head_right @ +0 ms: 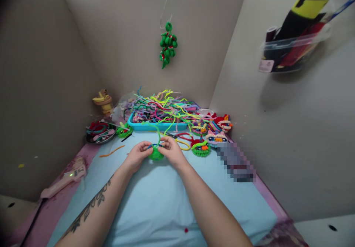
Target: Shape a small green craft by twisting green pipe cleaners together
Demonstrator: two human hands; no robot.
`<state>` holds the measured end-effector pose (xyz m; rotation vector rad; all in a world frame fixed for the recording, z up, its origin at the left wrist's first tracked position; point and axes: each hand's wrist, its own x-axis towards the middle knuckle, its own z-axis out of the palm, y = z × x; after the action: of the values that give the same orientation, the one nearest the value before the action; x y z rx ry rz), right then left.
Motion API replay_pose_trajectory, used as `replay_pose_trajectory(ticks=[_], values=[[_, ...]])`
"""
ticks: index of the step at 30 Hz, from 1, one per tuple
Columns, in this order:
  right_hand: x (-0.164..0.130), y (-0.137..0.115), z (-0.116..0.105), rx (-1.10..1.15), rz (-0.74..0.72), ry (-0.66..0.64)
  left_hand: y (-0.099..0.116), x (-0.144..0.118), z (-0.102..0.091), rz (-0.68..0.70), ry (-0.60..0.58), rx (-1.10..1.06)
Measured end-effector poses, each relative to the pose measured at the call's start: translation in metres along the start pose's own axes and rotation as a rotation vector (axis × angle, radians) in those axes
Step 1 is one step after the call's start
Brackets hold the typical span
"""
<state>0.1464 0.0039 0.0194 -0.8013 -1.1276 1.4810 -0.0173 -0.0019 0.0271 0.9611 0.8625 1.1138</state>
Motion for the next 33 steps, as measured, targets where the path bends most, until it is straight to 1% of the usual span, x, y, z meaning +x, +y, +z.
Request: replay_pose_trajectory(ticks=[6, 11, 14, 19, 24, 26, 30, 33], values=[[-0.001, 0.001, 0.005, -0.041, 0.01, 0.037, -0.003, 0.0, 0.002, 0.046, 0.05, 0.059], [-0.001, 0.003, 0.008, -0.161, -0.048, 0.065, -0.005, 0.0, 0.003, 0.087, 0.085, 0.138], [-0.001, 0.004, 0.009, -0.231, -0.082, 0.087, -0.006, 0.001, 0.004, 0.092, 0.093, 0.177], [-0.002, 0.003, 0.011, -0.282, -0.099, 0.099, -0.004, -0.001, 0.005, 0.075, 0.115, 0.22], [-0.002, 0.004, 0.01, -0.25, -0.077, 0.086, 0.0, -0.004, 0.006, 0.051, 0.049, 0.207], [-0.001, 0.004, 0.008, -0.219, -0.09, 0.067, 0.002, -0.004, 0.007, 0.046, 0.029, 0.177], [0.001, 0.002, 0.003, -0.149, -0.119, 0.039, 0.003, -0.005, 0.006, 0.042, 0.059, 0.095], [0.0, 0.001, 0.0, -0.096, -0.074, 0.017, 0.004, -0.004, 0.004, 0.043, 0.085, 0.048]])
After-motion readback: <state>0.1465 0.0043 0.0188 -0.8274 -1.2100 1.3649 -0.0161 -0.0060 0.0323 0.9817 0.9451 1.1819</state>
